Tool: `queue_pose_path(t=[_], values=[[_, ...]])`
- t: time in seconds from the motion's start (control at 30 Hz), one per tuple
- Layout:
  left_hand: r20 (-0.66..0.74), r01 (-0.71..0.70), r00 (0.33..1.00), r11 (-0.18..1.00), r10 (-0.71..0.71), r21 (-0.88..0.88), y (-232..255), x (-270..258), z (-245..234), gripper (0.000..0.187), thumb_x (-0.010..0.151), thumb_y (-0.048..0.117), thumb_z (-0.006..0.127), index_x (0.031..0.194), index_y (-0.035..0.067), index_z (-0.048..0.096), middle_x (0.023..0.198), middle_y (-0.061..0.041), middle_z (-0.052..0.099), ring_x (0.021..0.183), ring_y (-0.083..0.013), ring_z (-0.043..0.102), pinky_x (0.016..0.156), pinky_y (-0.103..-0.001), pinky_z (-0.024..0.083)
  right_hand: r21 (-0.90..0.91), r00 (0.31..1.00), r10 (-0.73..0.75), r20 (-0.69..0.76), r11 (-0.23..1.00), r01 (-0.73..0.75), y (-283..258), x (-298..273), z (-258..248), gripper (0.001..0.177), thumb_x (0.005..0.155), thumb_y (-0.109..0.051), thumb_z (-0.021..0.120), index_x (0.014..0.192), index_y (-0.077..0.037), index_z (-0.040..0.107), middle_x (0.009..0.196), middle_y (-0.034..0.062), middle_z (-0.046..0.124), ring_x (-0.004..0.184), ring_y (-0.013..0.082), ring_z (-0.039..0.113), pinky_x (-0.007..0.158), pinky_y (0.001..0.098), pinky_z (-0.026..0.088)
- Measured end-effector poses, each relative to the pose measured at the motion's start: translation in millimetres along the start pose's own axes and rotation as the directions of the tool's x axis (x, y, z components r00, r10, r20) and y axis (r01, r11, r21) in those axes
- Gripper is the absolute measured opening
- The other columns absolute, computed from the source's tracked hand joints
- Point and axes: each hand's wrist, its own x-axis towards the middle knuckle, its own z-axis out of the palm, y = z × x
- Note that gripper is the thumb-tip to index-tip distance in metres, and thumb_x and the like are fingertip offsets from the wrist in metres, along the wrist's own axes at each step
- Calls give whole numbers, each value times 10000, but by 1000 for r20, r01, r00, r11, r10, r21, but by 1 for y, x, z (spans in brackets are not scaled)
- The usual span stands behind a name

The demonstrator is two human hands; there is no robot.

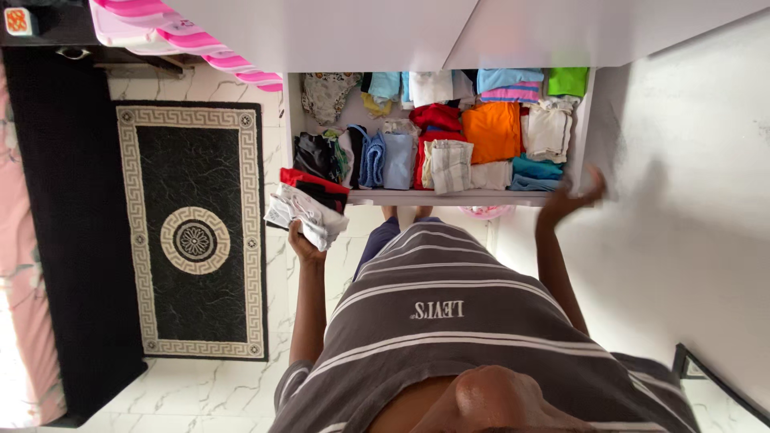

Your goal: The person takes a pair of shorts from a dresser drawer, folds them, and places clothes from a bed into the drawer before closing it.

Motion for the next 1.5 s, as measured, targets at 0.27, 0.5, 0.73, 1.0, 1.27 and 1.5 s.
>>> queue_pose_path(t=[0.27,0.5,0.73,1.0,1.27,1.5], values=[[-69,-60,996,996,64,59,-1,2,35,564,903,188,640,1428,52,488,1278,-93,634,1199,-289,615,1049,-475,510,401,394,625,674,138,-906,-6,-45,-35,1005,943,-671,555,1634,-203,-5,1690,169,62,1476,472,290,1116,641,436],[42,-9,999,999,10,-32,-14,19,22,396,935,203,633,1293,45,576,1149,-121,677,1061,-304,661,907,-466,556,390,388,542,746,117,-913,17,-27,-14,880,981,-582,579,1603,-277,37,1677,102,93,1480,453,282,1151,678,418],[64,6,998,998,-2,-62,-21,77,32,331,922,203,628,1231,88,596,1095,-84,687,1022,-278,687,863,-439,575,445,403,339,850,-52,-894,50,21,40,857,1038,-591,590,1664,-230,130,1696,54,197,1415,431,431,1123,677,422],[133,-37,991,999,31,38,-21,157,85,391,867,214,671,1224,67,608,1070,-102,693,979,-291,687,822,-449,588,436,414,386,825,32,-899,14,82,92,932,945,-668,554,1611,-377,-30,1706,33,168,1322,431,573,1101,696,495],[229,-49,973,996,31,74,-26,224,133,429,869,218,688,1240,20,599,1068,-155,695,939,-326,696,778,-473,609,499,478,357,802,39,-866,4,122,145,878,922,-748,412,1638,-329,126,1700,76,224,1372,424,567,1109,691,464],[251,-33,968,999,26,26,-31,233,141,492,844,265,708,1266,36,597,1086,-134,691,956,-304,699,787,-449,609,494,472,330,817,19,-869,-1,125,160,821,907,-717,385,1611,-381,127,1670,-56,194,1359,394,548,1107,684,478]])
